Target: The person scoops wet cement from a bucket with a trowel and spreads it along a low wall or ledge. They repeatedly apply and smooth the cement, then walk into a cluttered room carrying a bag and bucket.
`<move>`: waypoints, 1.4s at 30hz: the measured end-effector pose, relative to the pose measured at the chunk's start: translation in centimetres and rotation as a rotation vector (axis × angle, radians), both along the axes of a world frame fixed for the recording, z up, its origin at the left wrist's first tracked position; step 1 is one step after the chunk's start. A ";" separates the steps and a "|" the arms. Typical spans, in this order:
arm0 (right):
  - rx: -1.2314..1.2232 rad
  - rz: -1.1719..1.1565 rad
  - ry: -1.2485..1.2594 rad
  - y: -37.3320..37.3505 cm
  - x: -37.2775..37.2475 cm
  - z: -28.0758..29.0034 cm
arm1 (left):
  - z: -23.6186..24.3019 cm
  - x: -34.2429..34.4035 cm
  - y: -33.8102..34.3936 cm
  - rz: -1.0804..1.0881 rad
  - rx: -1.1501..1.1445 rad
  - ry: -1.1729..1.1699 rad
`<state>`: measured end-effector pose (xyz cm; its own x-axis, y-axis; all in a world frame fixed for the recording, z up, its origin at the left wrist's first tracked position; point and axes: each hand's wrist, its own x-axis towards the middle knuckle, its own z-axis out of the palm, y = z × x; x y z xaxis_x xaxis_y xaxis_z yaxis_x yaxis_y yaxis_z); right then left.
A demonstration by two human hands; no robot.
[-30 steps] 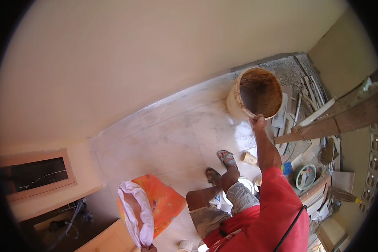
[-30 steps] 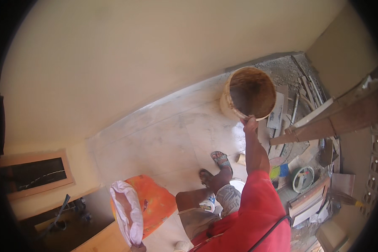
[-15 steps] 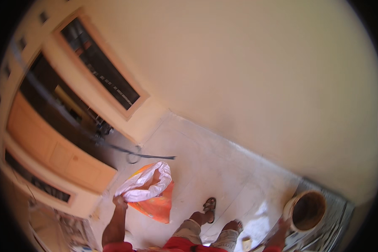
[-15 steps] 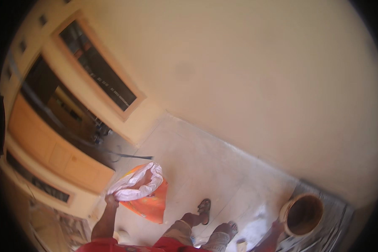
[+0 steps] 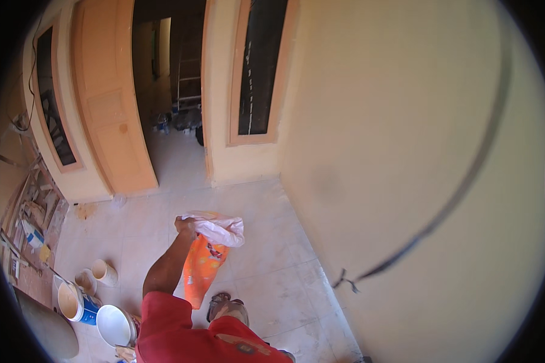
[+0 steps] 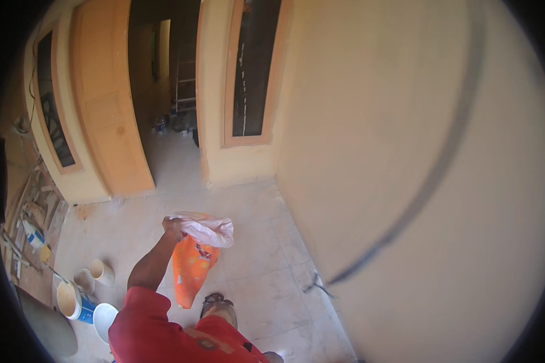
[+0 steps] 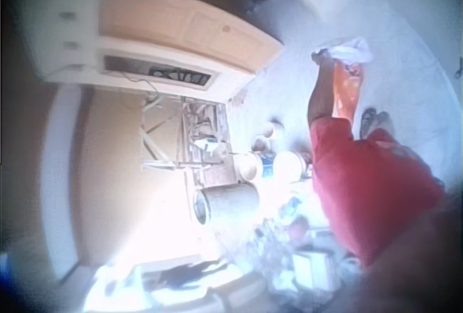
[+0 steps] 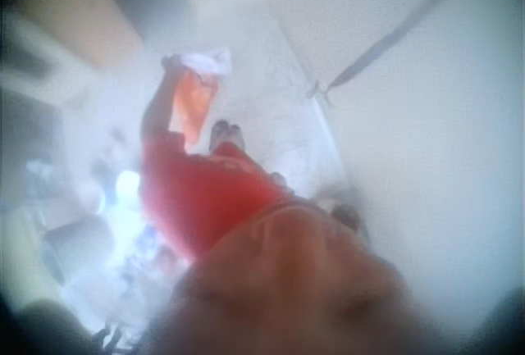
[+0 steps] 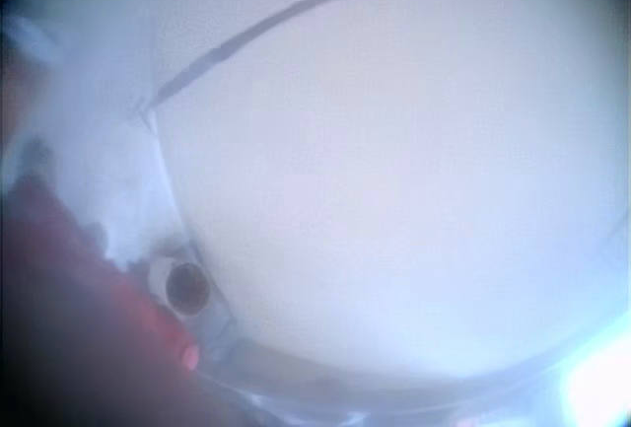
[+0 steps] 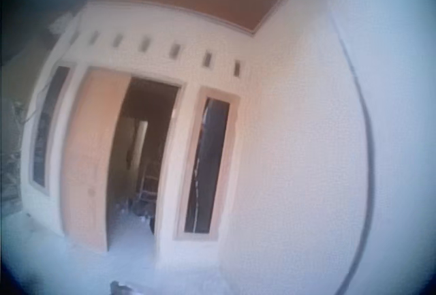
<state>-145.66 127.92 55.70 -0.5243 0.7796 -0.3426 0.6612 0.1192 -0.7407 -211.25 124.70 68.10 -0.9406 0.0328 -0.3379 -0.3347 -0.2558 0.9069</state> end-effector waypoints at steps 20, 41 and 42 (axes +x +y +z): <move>-0.221 -0.446 -0.138 -6.6 -7.1 0.5 | -1.5 -1.0 8.7 -0.269 0.274 -0.332; -0.147 0.105 0.120 33.9 -3.4 5.7 | -10.6 -6.6 42.4 -0.013 -0.079 -0.705; -0.078 0.121 0.168 35.8 -4.3 5.7 | -11.6 -6.5 41.0 -0.129 -0.048 -0.740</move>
<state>-149.94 163.76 61.38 -0.6676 0.6818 -0.2991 0.5117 0.1284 -0.8495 -217.77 165.65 56.50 -0.4568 0.0965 -0.8843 -0.8859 -0.1397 0.4423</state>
